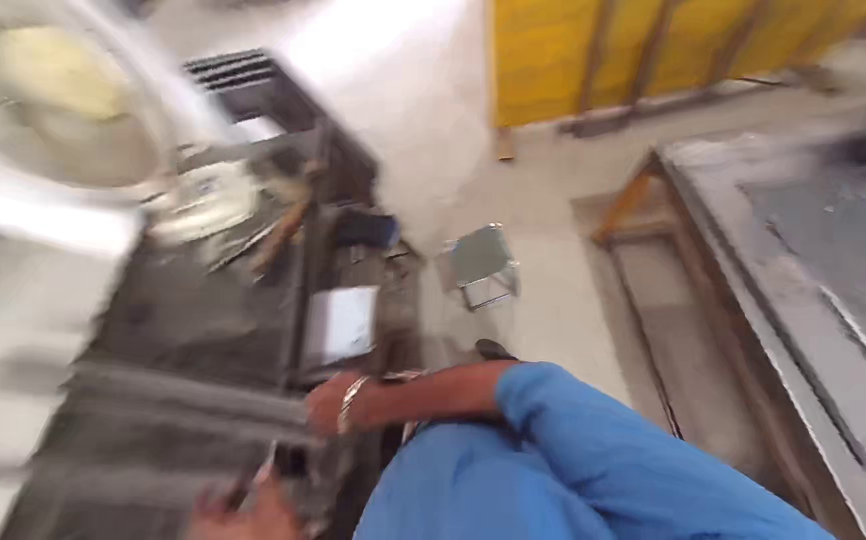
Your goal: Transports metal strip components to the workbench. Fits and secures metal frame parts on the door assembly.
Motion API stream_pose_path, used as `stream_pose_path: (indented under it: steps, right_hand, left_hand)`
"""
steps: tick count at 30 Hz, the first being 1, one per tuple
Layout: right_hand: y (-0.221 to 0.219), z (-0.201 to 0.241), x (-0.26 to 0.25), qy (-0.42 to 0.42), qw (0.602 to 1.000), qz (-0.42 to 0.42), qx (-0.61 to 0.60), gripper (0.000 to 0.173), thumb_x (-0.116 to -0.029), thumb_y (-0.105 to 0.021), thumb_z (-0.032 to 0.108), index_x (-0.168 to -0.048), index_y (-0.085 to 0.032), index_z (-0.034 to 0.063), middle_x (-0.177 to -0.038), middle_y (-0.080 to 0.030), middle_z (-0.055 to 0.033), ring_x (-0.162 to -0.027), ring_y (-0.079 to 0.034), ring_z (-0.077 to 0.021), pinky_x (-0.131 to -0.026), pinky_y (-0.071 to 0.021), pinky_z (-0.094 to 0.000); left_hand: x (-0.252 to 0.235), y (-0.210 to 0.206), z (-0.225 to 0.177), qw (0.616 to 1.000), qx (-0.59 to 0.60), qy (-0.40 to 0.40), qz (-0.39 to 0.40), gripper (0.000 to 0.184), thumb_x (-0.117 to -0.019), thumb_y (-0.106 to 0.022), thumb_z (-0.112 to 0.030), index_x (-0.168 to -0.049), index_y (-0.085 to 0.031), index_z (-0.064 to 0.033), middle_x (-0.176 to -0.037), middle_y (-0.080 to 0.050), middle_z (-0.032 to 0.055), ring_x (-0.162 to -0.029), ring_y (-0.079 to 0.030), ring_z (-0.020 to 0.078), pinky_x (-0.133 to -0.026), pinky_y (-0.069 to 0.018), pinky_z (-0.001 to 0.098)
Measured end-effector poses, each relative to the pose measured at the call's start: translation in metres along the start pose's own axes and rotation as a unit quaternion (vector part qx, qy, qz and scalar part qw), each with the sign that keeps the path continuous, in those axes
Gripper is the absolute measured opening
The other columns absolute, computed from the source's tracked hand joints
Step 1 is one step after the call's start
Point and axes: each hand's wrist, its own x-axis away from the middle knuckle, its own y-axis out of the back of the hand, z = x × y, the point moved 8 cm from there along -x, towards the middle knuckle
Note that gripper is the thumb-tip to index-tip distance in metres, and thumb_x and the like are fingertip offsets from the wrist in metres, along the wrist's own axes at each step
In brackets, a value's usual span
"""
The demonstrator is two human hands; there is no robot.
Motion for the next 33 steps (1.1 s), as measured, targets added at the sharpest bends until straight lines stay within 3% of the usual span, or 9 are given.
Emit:
stream_pose_path:
  steps: [2,5,14,18,23,29,33]
  right_hand:
    - [-0.007,-0.003,0.0,-0.025,1.0,-0.009,-0.001,0.033,-0.0986,-0.065,0.025,-0.122,-0.068,0.003,-0.117,-0.072,-0.019,-0.108,-0.07,-0.0376,-0.088,-0.0564,-0.0627]
    - [-0.019,-0.014,-0.024,-0.068,0.998,-0.001,0.006,0.048,-0.0956,-0.065,0.036,-0.133,-0.061,0.0054,-0.12,-0.07,-0.0221,-0.112,-0.068,-0.0421,-0.092,-0.0539,-0.0651]
    - [-0.022,-0.034,-0.036,-0.094,0.995,-0.018,0.018,0.034,-0.1009,-0.059,0.034,-0.121,-0.068,0.0075,-0.106,-0.074,-0.0173,-0.103,-0.072,-0.0349,-0.09,-0.0557,-0.0569]
    - [-0.02,-0.037,-0.035,-0.089,0.995,-0.029,-0.015,0.032,-0.1016,-0.06,0.033,-0.118,-0.07,0.0066,-0.104,-0.074,-0.0166,-0.1,-0.072,-0.0337,-0.091,-0.0553,-0.0562]
    - [-0.012,-0.043,-0.034,-0.067,0.984,-0.091,-0.138,0.028,-0.1015,-0.061,0.029,-0.113,-0.071,0.0052,-0.089,-0.075,-0.0075,-0.077,-0.072,-0.0202,-0.077,-0.0611,-0.0433]
    - [0.006,-0.034,-0.028,-0.041,0.986,-0.132,-0.091,0.028,-0.0976,-0.064,0.027,-0.114,-0.072,0.0062,-0.087,-0.073,-0.0079,-0.077,-0.07,-0.021,-0.077,-0.0576,-0.0438]
    - [0.009,-0.038,-0.026,-0.023,0.981,-0.133,-0.14,0.027,-0.0971,-0.062,0.024,-0.113,-0.073,0.0048,-0.087,-0.074,-0.0067,-0.075,-0.07,-0.0161,-0.075,-0.0593,-0.0386]
  left_hand:
    - [0.001,0.005,0.024,0.998,-0.005,-0.03,-0.047,0.074,-0.0974,-0.07,-0.027,-0.152,-0.033,0.0065,-0.13,-0.061,0.0237,-0.113,-0.066,0.0235,-0.098,-0.0564,0.0386]
    - [-0.001,0.013,0.032,0.997,0.023,0.033,-0.07,0.069,-0.0961,-0.068,-0.02,-0.151,-0.036,0.0067,-0.125,-0.064,0.0233,-0.115,-0.065,0.0277,-0.103,-0.0534,0.0431]
    - [0.035,0.015,0.061,0.994,0.029,0.073,-0.081,0.053,-0.0978,-0.063,-0.026,-0.146,-0.051,-0.0062,-0.117,-0.071,0.0073,-0.116,-0.063,0.0262,-0.104,-0.0476,0.0554]
    - [0.045,0.022,0.062,0.991,0.044,0.056,-0.113,0.049,-0.0967,-0.063,-0.022,-0.142,-0.055,-0.0051,-0.114,-0.071,0.0059,-0.113,-0.064,0.0233,-0.103,-0.0498,0.0494]
    - [0.049,0.029,0.066,0.986,0.065,0.052,-0.147,0.046,-0.0974,-0.062,-0.021,-0.14,-0.057,-0.004,-0.113,-0.071,0.0052,-0.112,-0.064,0.02,-0.101,-0.0516,0.044]
    - [0.046,0.03,0.066,0.984,0.065,0.061,-0.153,0.044,-0.0976,-0.061,-0.02,-0.138,-0.058,-0.0028,-0.111,-0.072,0.0056,-0.108,-0.065,0.0181,-0.1,-0.0519,0.0411]
    - [0.04,0.029,0.058,0.984,0.071,0.049,-0.154,0.041,-0.0986,-0.06,-0.017,-0.136,-0.058,-0.0001,-0.106,-0.071,0.0067,-0.098,-0.066,0.0132,-0.092,-0.0548,0.0309]
